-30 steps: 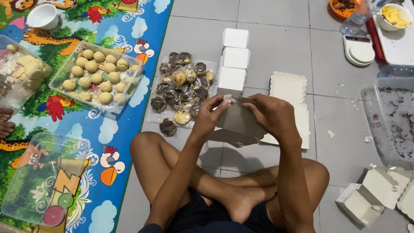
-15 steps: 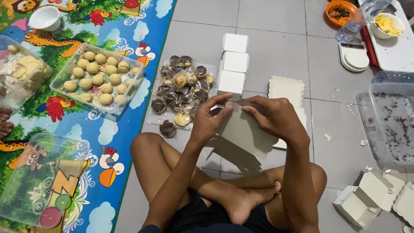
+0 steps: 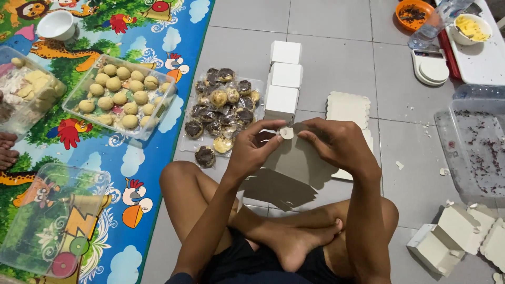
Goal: The person sits on the floor and assembles small white cardboard boxes by folding the flaps and tucking them into place. They then pick up a wrapped chocolate truffle and place it inside the assembled box before closing the lid.
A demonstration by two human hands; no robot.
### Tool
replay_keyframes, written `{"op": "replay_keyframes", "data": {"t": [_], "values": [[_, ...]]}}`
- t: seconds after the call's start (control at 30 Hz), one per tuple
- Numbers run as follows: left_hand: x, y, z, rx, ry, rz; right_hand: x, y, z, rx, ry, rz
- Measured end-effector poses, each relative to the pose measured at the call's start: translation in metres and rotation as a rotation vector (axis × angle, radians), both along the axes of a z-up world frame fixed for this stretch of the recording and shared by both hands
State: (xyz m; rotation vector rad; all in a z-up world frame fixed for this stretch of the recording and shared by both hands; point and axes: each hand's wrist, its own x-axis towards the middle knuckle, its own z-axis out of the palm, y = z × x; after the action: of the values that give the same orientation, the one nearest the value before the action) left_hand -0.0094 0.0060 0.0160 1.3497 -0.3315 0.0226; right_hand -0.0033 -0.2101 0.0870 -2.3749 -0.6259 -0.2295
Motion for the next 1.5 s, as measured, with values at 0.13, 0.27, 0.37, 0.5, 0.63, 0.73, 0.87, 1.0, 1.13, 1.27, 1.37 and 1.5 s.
{"op": "replay_keyframes", "data": {"t": [0.13,0.27,0.37,0.5,0.63,0.73,0.87,1.0,1.13,1.27,1.37,1.5], "values": [[-0.003,-0.002,-0.003,-0.024,0.010,0.016,-0.008,0.009,0.008,0.053,-0.066,0.055],[-0.009,-0.006,0.004,-0.076,0.034,0.032,-0.008,0.010,-0.003,0.087,-0.176,0.064],[-0.010,-0.006,0.002,-0.097,0.051,0.039,-0.007,0.007,-0.016,0.144,-0.175,0.093],[-0.005,-0.009,-0.008,-0.140,0.061,0.040,-0.009,0.009,-0.021,0.177,-0.240,0.142],[-0.005,-0.014,-0.010,-0.165,0.066,0.032,-0.005,0.015,-0.035,0.164,-0.314,0.139],[-0.006,-0.013,-0.003,-0.151,0.112,0.050,-0.003,0.015,-0.038,0.171,-0.334,0.113],[-0.010,-0.014,0.004,-0.138,0.183,0.077,-0.003,0.011,-0.041,0.160,-0.317,0.064],[-0.011,-0.018,0.004,-0.090,0.197,0.122,-0.005,0.012,-0.039,0.155,-0.299,0.042],[-0.009,-0.019,-0.004,-0.110,0.177,0.104,-0.004,0.012,-0.039,0.123,-0.311,0.018],[-0.005,-0.023,-0.015,-0.116,0.138,0.133,-0.003,0.011,-0.042,0.079,-0.320,-0.027],[-0.004,-0.023,-0.018,-0.119,0.137,0.156,-0.005,0.012,-0.040,0.058,-0.290,-0.034],[-0.002,-0.023,-0.024,-0.096,0.144,0.186,-0.006,0.015,-0.038,0.022,-0.285,-0.026]]}}
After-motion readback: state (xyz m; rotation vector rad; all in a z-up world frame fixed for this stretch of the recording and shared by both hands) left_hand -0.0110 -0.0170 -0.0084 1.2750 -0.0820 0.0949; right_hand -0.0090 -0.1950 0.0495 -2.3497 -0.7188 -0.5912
